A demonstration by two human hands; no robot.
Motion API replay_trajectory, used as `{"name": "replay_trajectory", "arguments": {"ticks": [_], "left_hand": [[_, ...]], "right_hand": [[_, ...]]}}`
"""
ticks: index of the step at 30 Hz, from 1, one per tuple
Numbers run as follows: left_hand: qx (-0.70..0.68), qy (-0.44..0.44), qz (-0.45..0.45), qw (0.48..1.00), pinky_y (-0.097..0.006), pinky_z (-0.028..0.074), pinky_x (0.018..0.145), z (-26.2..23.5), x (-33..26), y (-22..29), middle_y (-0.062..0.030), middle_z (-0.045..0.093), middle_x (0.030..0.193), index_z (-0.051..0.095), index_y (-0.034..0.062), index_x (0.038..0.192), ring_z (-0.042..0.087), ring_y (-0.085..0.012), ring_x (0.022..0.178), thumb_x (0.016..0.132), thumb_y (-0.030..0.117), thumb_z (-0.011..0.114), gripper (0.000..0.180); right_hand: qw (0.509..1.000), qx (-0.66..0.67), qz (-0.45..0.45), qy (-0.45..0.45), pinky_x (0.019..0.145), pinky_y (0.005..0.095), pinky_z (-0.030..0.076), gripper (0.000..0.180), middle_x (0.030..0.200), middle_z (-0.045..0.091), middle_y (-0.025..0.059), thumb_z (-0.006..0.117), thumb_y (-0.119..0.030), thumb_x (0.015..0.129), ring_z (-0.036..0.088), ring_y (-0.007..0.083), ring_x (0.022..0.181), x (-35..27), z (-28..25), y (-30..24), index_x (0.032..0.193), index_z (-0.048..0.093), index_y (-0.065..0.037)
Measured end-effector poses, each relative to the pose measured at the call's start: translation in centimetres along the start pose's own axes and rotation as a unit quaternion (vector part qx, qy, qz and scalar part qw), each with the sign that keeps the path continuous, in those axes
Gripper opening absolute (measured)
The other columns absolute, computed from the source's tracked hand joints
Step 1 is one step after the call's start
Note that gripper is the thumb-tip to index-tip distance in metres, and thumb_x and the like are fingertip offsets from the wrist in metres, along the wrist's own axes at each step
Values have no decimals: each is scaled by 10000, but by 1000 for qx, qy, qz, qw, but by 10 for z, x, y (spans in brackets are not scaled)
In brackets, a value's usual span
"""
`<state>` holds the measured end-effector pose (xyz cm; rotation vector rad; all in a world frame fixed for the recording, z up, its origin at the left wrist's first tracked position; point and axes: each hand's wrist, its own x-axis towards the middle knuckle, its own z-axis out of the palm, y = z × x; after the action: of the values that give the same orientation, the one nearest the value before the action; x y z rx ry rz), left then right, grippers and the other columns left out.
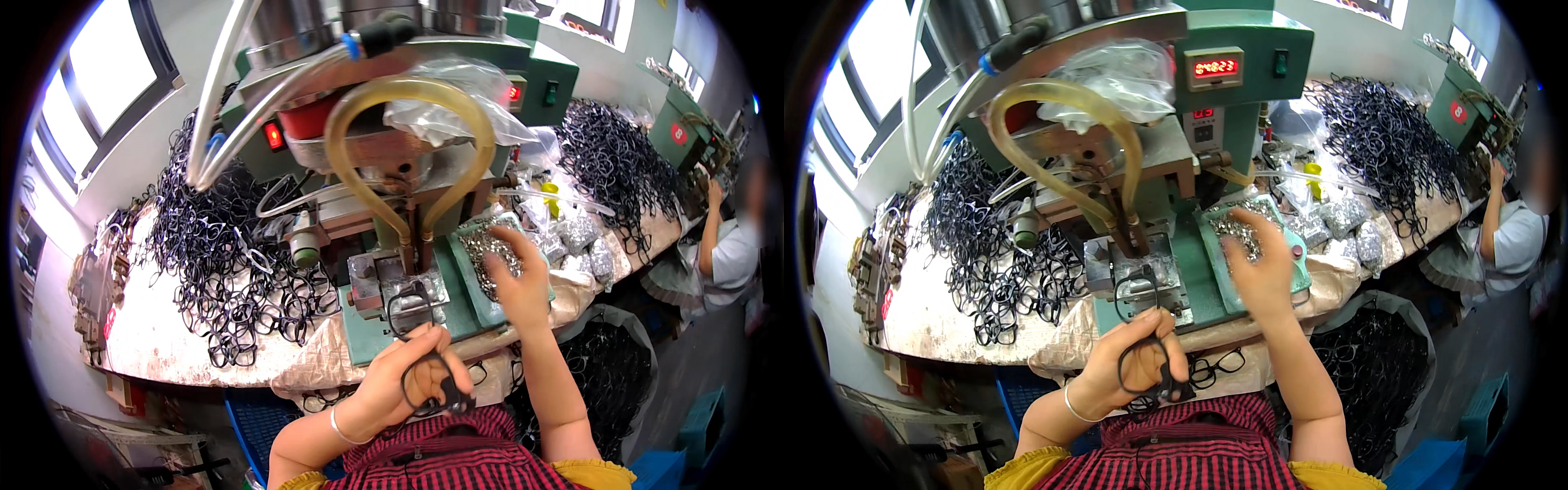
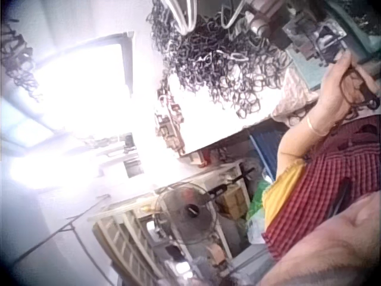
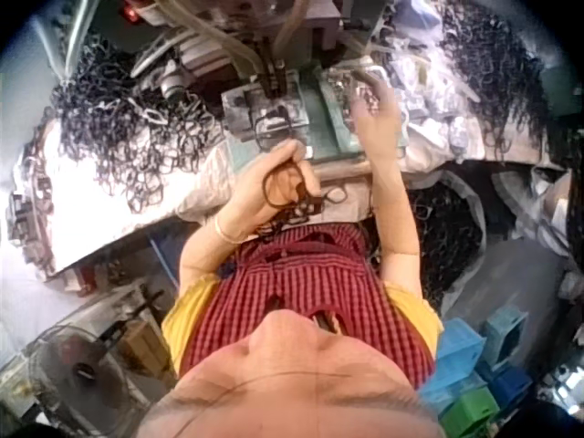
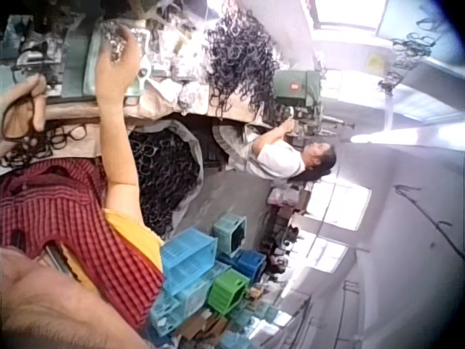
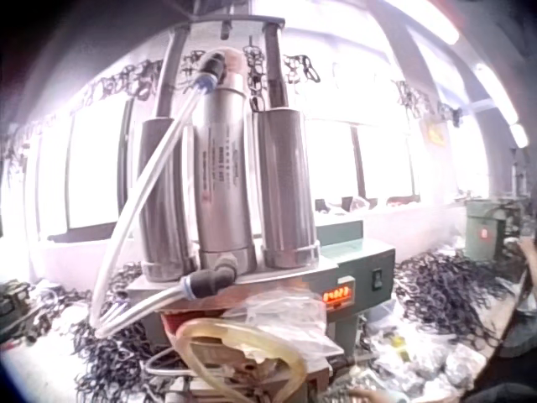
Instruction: The person assembles eyeglasses by inserting small metal components into the frame using a press machine. They repeatedly pick up frames, place them under the press, and add components before pressing them into place.
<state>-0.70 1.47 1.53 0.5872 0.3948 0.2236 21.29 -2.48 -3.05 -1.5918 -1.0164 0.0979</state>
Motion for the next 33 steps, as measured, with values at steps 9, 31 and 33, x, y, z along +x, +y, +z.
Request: {"name": "replay_trajectory", "arguments": {"ticks": [9, 31, 33], "left_hand": [[11, 27, 16, 999, -335, 591, 581, -11, 6, -6, -256, 692, 885, 495, 71, 1055, 700, -272, 752, 1059, 314, 444, 248], [581, 673, 161, 428, -466, 441, 994, -283, -63, 100, -148, 651, 1245, 661, 42, 1212, 552, -363, 1199, 951, 574, 528, 607], [622, 692, 245, 272, -433, 456, 940, -262, -85, 88, -87, 669, 1159, 699, 82, 1086, 586, -321, 1080, 911, 408, 656, 373]], "right_hand": [[905, -352, -220, -90, 964, 517, 463, 219, 1287, 586, 188, 710, -158, 786, 539, 404, 1216, -3, 10, 56, 1000, 720, -110], [972, 185, 120, 80, 832, 235, 488, 155, 1002, 684, 29, 657, -28, 936, 621, 93, 910, -10, 8, 67, 1087, 685, -4], [977, 142, 129, 88, 819, 240, 494, 147, 1001, 685, 30, 659, -15, 930, 619, 93, 895, -31, -12, 69, 1074, 687, 1]]}}
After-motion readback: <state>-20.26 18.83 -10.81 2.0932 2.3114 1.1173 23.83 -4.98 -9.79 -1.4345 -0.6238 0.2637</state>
